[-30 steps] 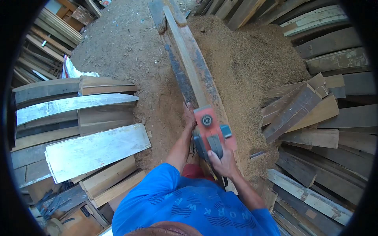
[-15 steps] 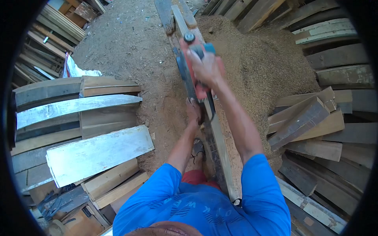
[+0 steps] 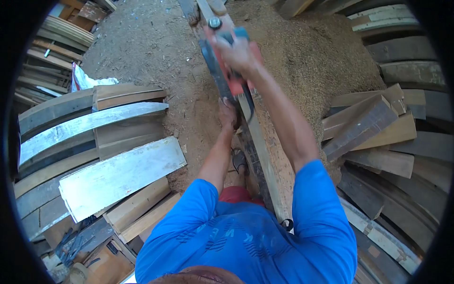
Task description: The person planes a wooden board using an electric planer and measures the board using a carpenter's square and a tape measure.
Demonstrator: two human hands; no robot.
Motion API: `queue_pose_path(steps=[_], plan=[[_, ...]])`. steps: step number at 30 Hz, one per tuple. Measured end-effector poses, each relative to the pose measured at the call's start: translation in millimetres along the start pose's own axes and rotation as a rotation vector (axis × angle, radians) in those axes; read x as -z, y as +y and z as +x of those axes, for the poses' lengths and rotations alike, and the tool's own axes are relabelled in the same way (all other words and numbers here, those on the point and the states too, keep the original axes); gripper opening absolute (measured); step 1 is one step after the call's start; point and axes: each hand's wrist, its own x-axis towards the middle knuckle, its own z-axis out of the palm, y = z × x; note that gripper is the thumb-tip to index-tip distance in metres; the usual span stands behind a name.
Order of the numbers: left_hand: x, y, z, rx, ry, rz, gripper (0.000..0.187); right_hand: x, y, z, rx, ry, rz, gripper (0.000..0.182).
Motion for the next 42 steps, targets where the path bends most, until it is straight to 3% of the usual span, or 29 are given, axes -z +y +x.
queue_pose_path(steps=[1,2,3,4,5,7,9,12,16,18,20,22,24,28,34,37,40,42], plan=[[-6.9,-10.3,5.5,-0.060,0.033,-0.017,0.066,8.1,5.3,-39.5,0.018,-0.001,-0.077,0.038],[-13.9,-31.8,14.4,-0.127,-0.012,-0.152,0.067,8.4,56.4,-62.7,0.083,0.055,-0.198,0.034],[-20.7,-57.4,25.5,-0.193,-0.058,-0.287,0.068,13.6,36.5,-121.5,0.305,0.062,-0.141,0.031],[-9.5,-30.6,12.1,-0.098,-0.067,-0.221,0.068,26.0,44.2,-168.8,0.095,-0.077,-0.161,0.029],[4.1,-0.2,-3.3,-0.005,-0.083,-0.154,0.069,29.7,58.6,-216.7,0.015,-0.074,-0.112,0.027],[-10.2,-18.1,6.7,-0.097,-0.015,-0.133,0.070,35.2,97.2,-308.3,-0.070,-0.040,-0.027,0.027],[-15.0,-27.7,12.9,-0.140,-0.005,-0.136,0.070,35.5,112.0,-345.0,-0.086,-0.008,-0.003,0.027],[-20.4,-34.6,13.9,-0.215,0.046,-0.181,0.070,34.2,119.4,-355.6,-0.109,0.011,-0.014,0.027],[-19.3,-39.0,21.1,-0.223,-0.015,-0.168,0.070,22.8,68.9,-253.3,-0.221,-0.061,0.089,0.028],[-27.3,-62.6,31.8,-0.260,-0.061,-0.212,0.070,6.0,82.8,-174.7,0.328,0.143,-0.093,0.030],[-29.7,-69.2,39.6,-0.231,-0.110,-0.325,0.060,9.5,43.6,-120.5,0.141,0.031,-0.038,0.033],[3.0,-4.2,3.0,0.005,-0.093,-0.072,0.070,10.1,31.3,-88.8,0.101,0.023,0.049,0.033],[3.3,-0.7,0.5,0.018,-0.058,-0.011,0.070,14.3,21.8,-76.3,0.065,0.027,0.180,0.033],[10.5,7.8,-3.9,0.078,-0.070,0.057,0.068,35.5,32.4,-164.9,-0.044,0.060,0.551,0.034],[13.3,3.9,-4.3,0.018,-0.073,0.047,0.069,57.3,81.3,-323.9,-0.122,0.234,0.482,0.037],[15.3,-7.0,13.1,0.013,-0.058,0.306,0.075,64.6,113.8,-398.4,-0.172,0.373,0.414,0.037],[36.4,11.1,-19.3,-0.297,0.130,0.015,0.081,70.1,153.0,-472.9,-0.307,0.567,0.479,0.037],[39.6,27.7,-60.7,-0.381,0.000,-0.087,0.082,72.2,175.4,-517.9,-0.313,0.682,0.505,0.035]])
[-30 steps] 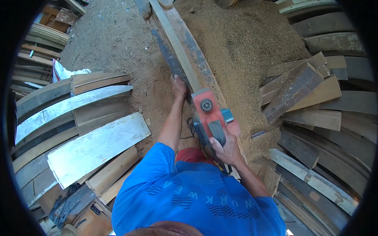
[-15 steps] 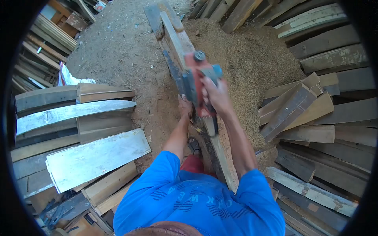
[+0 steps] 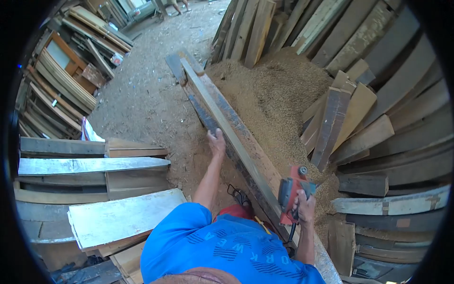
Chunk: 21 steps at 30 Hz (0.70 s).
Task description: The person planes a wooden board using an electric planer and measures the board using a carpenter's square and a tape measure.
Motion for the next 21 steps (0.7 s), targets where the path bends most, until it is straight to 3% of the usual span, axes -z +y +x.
queue_pose_path(steps=[1,4,7,10,16,19,21], plan=[[-6.8,7.5,-19.0,-0.037,-0.060,-0.062,0.083,15.6,8.7,-13.2,0.003,0.056,0.021,0.034],[-30.9,11.0,-88.5,-0.236,-0.116,0.182,0.082,56.5,26.3,-55.8,0.029,0.198,0.089,0.031],[-24.3,18.5,-166.0,0.041,-0.273,-0.165,0.082,102.8,48.0,-95.4,0.049,0.265,0.130,0.029],[-41.2,-17.2,-223.9,-0.025,-0.248,-0.091,0.082,145.3,70.1,-142.8,0.072,0.318,0.121,0.029],[-30.4,-53.5,-348.9,-0.005,-0.532,-0.177,0.079,210.2,110.6,-228.2,0.075,0.436,0.135,0.030],[-31.0,-70.8,-398.9,-0.063,-0.568,-0.019,0.080,234.6,133.2,-265.9,0.080,0.501,0.179,0.029],[-7.3,-58.0,-433.7,0.070,-0.815,0.048,0.077,246.3,146.9,-285.4,0.078,0.556,0.218,0.028]])
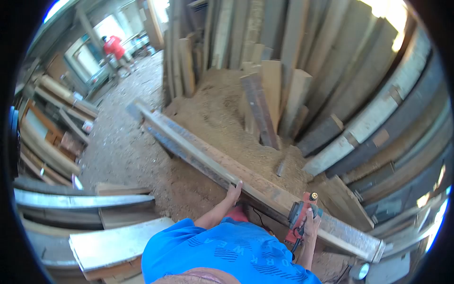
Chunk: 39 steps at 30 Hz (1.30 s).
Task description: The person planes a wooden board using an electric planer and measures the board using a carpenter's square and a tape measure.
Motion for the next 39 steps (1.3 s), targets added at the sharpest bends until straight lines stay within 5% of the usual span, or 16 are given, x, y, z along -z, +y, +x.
queue_pose_path(steps=[3,5,8,11,12,14,16,19,20,29,39], plan=[[-13.6,-26.7,-31.7,0.157,-0.538,0.360,0.065,34.2,19.1,-31.6,-0.030,0.166,0.111,0.025],[-20.9,-26.0,-58.9,0.076,-1.003,0.598,0.055,46.8,27.2,-57.5,-0.023,0.319,0.171,0.024],[-63.9,-42.8,-66.5,-0.562,-0.995,0.588,0.049,58.6,53.4,-78.3,0.077,0.520,0.177,0.026],[-96.5,-12.2,-75.2,-0.988,-1.069,0.675,0.047,58.0,75.6,-103.7,0.126,0.715,0.178,0.026],[-103.5,-7.8,-80.0,-1.341,-1.008,0.752,0.057,65.4,97.0,-111.8,0.132,0.743,0.206,0.026],[-106.9,-22.2,-105.5,-1.529,-1.010,0.904,0.067,87.1,141.5,-159.3,0.136,0.822,0.256,0.026],[-146.7,9.0,-48.1,-1.716,-1.091,1.029,0.085,66.6,114.4,-137.5,0.108,0.940,0.295,0.027],[-170.2,-2.5,-21.5,-1.518,-1.494,1.054,0.084,67.9,139.2,-160.7,0.063,1.016,0.378,0.030],[-172.3,-8.4,-18.8,-1.632,-1.432,0.994,0.084,67.0,148.9,-166.5,0.081,1.043,0.424,0.031],[-224.3,-2.1,-98.9,-1.550,-1.450,1.114,0.080,94.7,229.8,-223.5,-0.134,1.252,0.559,0.034],[-385.0,-51.2,-224.0,-1.597,-1.335,1.144,0.084,249.2,270.6,-263.2,-0.189,1.195,0.608,0.027]])
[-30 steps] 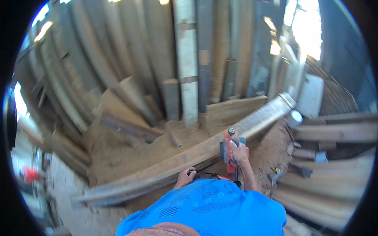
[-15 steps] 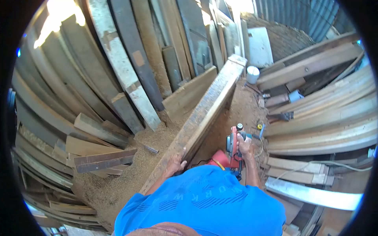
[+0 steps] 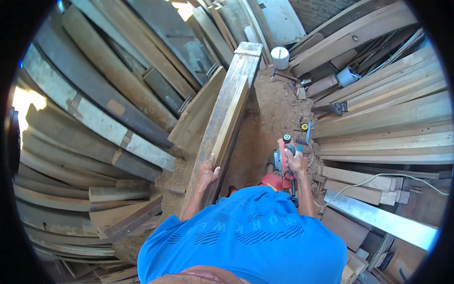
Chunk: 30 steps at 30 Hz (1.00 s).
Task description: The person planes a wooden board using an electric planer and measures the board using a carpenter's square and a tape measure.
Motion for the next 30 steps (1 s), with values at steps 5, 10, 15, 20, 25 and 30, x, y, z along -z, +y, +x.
queue_pose_path(steps=[5,10,15,20,25,30], plan=[[-4.6,46.8,70.5,0.356,-0.030,0.057,0.077,54.5,-33.0,103.4,0.065,-0.121,-0.196,0.023],[-7.6,45.0,85.2,0.524,-0.145,0.138,0.061,77.1,-89.2,150.5,0.288,-0.157,-0.300,0.026],[0.9,53.1,105.9,0.577,-0.202,0.131,0.063,84.6,-143.1,186.2,0.168,-0.211,-0.271,0.030],[-11.4,73.9,169.5,0.529,-0.198,0.061,0.064,63.0,-197.4,212.9,0.166,-0.225,-0.266,0.032],[-32.2,99.9,263.4,0.339,-0.047,-0.059,0.060,30.7,-236.9,293.2,0.152,-0.306,-0.541,0.035],[-47.3,108.8,324.0,0.239,-0.050,-0.159,0.063,-16.8,-265.7,359.7,0.392,-0.341,-0.717,0.040]])
